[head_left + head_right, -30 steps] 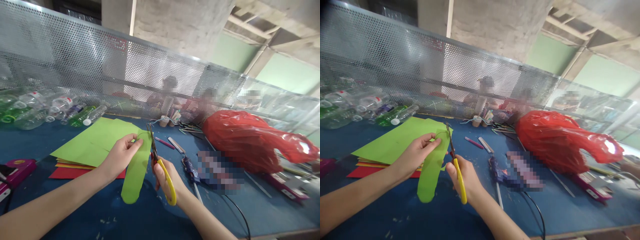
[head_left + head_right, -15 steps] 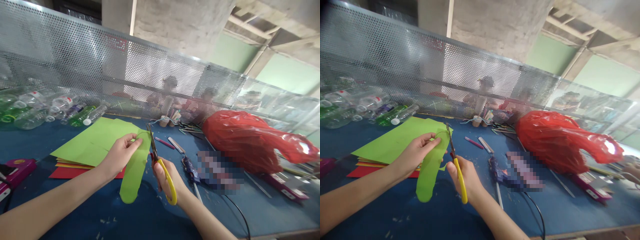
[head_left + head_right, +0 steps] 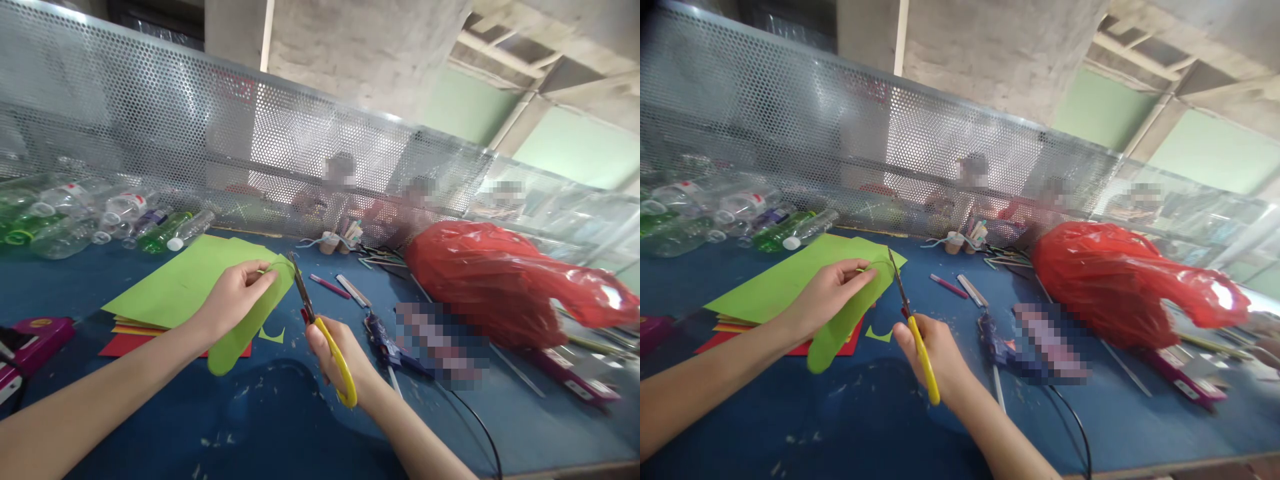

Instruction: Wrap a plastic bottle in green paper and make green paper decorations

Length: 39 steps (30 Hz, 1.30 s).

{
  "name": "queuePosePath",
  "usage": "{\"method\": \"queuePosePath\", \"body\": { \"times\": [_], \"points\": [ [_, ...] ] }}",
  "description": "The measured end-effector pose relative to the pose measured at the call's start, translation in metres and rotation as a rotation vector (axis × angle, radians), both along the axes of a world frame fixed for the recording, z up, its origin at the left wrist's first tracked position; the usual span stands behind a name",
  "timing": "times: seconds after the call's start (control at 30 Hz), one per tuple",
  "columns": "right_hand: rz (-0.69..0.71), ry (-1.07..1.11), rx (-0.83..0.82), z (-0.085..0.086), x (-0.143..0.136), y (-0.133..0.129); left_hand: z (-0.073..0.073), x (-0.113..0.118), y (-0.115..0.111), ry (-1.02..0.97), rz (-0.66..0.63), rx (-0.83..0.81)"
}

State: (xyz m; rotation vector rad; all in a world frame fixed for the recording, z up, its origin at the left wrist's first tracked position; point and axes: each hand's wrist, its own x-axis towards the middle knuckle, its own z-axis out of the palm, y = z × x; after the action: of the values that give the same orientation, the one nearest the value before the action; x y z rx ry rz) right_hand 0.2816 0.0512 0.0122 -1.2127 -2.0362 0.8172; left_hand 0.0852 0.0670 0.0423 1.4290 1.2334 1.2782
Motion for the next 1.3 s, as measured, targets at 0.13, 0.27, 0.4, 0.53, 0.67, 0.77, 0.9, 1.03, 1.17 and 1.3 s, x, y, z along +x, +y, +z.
{"method": "queuePosePath", "body": {
  "times": [0.13,0.27,0.4,0.53,0.67,0.77,0.9,1.03,1.17,1.3],
  "points": [
    [-0.004,-0.014,-0.022,-0.001,0.000,0.001,-0.003,-0.004,0.004,0.183,0.134,0.251],
    [-0.004,-0.002,-0.079,-0.004,0.001,0.004,-0.004,0.001,-0.008,0.379,0.290,0.563],
    [0.018,0.047,-0.098,-0.005,0.000,0.006,-0.012,0.019,-0.022,0.294,-0.256,0.136],
    [0.083,0.124,-0.079,-0.005,-0.001,0.006,-0.034,0.037,-0.017,-0.048,-0.506,-0.287],
    [0.103,0.185,-0.102,-0.005,-0.001,0.003,-0.055,0.045,-0.005,-0.184,-0.407,-0.257],
    [0.091,0.227,-0.082,-0.005,-0.001,0.002,-0.060,0.046,-0.005,-0.266,-0.336,-0.190],
    [0.108,0.292,-0.062,-0.008,-0.002,0.002,-0.057,0.044,-0.012,-0.237,-0.273,-0.037],
    [0.142,0.331,-0.061,-0.015,-0.001,0.003,-0.050,0.038,-0.016,-0.186,-0.191,0.170],
    [0.204,0.334,-0.079,-0.019,-0.002,0.002,-0.039,0.035,-0.017,-0.269,-0.114,0.266],
    [0.252,0.324,-0.104,-0.019,-0.004,-0.001,-0.030,0.034,-0.020,-0.317,0.043,0.231]
  ]
}}
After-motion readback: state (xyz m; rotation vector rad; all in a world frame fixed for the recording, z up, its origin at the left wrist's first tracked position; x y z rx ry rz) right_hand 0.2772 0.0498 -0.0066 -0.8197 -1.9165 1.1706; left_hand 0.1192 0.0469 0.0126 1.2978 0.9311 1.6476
